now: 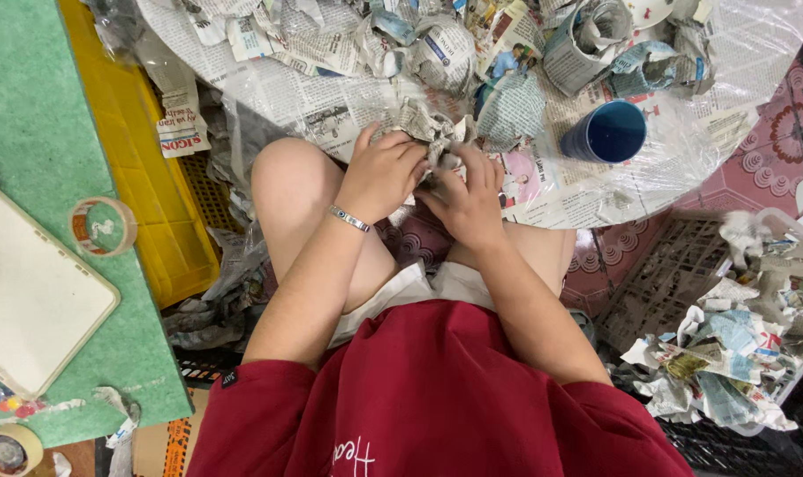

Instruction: The person sits on the floor and repeatedly wraps small ceramic bowls and cups with newspaper. They pick up each item, fold newspaper around it, and place the wrapped bundle on a nearby pile. The process is repeated for multiple items.

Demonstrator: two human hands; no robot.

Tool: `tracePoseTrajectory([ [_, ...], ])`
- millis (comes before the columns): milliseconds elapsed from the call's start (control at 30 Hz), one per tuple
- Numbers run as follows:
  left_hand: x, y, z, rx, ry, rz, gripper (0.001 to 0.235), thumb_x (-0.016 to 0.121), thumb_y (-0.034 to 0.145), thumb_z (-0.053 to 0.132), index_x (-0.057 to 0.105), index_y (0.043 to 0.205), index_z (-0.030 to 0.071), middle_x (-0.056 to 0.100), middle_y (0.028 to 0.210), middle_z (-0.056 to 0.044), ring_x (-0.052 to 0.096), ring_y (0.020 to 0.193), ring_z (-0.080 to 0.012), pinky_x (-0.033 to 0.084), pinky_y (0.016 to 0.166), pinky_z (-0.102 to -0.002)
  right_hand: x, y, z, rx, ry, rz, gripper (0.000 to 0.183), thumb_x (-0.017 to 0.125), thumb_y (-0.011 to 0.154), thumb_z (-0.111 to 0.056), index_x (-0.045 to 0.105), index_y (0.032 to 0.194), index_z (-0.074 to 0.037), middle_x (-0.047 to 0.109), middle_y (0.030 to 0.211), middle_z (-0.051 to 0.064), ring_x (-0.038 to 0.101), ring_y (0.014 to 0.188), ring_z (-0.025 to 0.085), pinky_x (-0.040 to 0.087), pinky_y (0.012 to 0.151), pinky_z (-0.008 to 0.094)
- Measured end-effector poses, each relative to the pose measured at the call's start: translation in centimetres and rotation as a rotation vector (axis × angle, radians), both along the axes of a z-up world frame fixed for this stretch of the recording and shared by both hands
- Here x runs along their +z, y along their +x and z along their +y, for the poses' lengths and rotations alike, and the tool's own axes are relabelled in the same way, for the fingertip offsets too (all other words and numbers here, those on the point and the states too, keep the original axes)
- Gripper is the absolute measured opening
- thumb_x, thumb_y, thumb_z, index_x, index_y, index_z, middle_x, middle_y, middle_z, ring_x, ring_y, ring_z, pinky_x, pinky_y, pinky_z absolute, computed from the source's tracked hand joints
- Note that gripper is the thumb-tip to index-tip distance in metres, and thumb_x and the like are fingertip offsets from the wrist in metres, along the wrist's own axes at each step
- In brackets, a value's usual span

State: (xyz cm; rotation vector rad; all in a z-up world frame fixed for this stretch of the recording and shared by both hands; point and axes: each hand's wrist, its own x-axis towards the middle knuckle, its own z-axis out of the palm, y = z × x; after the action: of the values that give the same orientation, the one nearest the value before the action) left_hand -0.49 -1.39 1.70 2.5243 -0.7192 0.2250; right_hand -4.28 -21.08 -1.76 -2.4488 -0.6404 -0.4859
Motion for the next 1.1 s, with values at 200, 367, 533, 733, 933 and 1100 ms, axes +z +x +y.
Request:
tracePoseTrajectory([
  [200, -2.0, 0.5, -0.9, 0.084, -0.017, 0.122, 0.035, 0.074, 0.090, 0.018, 0.061, 0.121, 0.010, 0.072, 0.097, -0.009, 0.067, 0.099, -0.0264, 0.041, 0.111, -0.048, -1.1, 1.4, 0.0, 0.139, 0.017, 0.030, 0.081, 0.088, 0.073, -0.031, 0.051, 0.141, -0.005, 0.049, 0.150, 0.019, 0.047, 0.140, 0.039, 0.033, 0.117, 0.053],
  [367, -1.7, 0.3, -0.1, 0.173, -0.633, 0.376, 0.059, 0.070, 0.089, 0.006, 0.044, 0.142, 0.006, 0.070, 0.109, -0.014, 0.070, 0.103, -0.0255, 0.055, 0.093, -0.036, -1.5, 1.6, 1.0, 0.054, -0.091, 0.036, 0.078, 0.086, 0.075, -0.038, 0.059, 0.142, -0.009, 0.058, 0.137, 0.013, 0.052, 0.134, 0.031, 0.034, 0.108, 0.049],
  [533, -1.4, -0.2, 1.7, 0.237, -0.620, 0.119, 0.051, 0.071, 0.092, 0.001, 0.053, 0.139, 0.008, 0.072, 0.109, -0.011, 0.070, 0.110, -0.0267, 0.051, 0.107, -0.039, -1.7, 1.4, 1.9, -0.031, -0.036, -0.013, 0.060, 0.083, 0.080, -0.035, 0.068, 0.131, -0.008, 0.067, 0.128, 0.007, 0.055, 0.132, 0.026, 0.035, 0.107, 0.046],
  [733, -1.0, -0.1, 4.5, 0.184, -0.295, 0.204, 0.064, 0.067, 0.092, -0.004, 0.052, 0.152, 0.010, 0.061, 0.151, -0.018, 0.057, 0.141, -0.0351, 0.044, 0.121, -0.041, -1.1, 1.8, 2.1, -0.036, 0.048, -0.018, 0.026, 0.080, 0.090, -0.027, 0.071, 0.101, -0.006, 0.072, 0.115, 0.007, 0.062, 0.116, 0.026, 0.037, 0.101, 0.044],
  [933, -2.5, 0.2, 2.4, -0.034, -0.207, 0.430, 0.128, 0.097, 0.059, 0.031, 0.019, 0.157, 0.003, 0.037, 0.152, -0.030, 0.039, 0.140, -0.0460, 0.035, 0.116, -0.048, -0.3, 2.9, 1.3, -0.103, 0.296, 0.071, 0.011, 0.071, 0.098, -0.013, 0.072, 0.093, -0.003, 0.074, 0.100, 0.007, 0.064, 0.103, 0.025, 0.038, 0.094, 0.041],
  [1100, -2.5, 1.4, 1.0, 0.128, -0.251, 0.315, 0.126, 0.099, 0.067, 0.042, 0.025, 0.163, 0.010, 0.044, 0.150, -0.024, 0.044, 0.140, -0.0412, 0.037, 0.120, -0.047, -0.3, 3.2, 0.4, -0.029, 0.312, 0.180, 0.016, 0.072, 0.094, -0.013, 0.072, 0.082, -0.003, 0.074, 0.092, 0.009, 0.065, 0.098, 0.026, 0.037, 0.090, 0.042],
])
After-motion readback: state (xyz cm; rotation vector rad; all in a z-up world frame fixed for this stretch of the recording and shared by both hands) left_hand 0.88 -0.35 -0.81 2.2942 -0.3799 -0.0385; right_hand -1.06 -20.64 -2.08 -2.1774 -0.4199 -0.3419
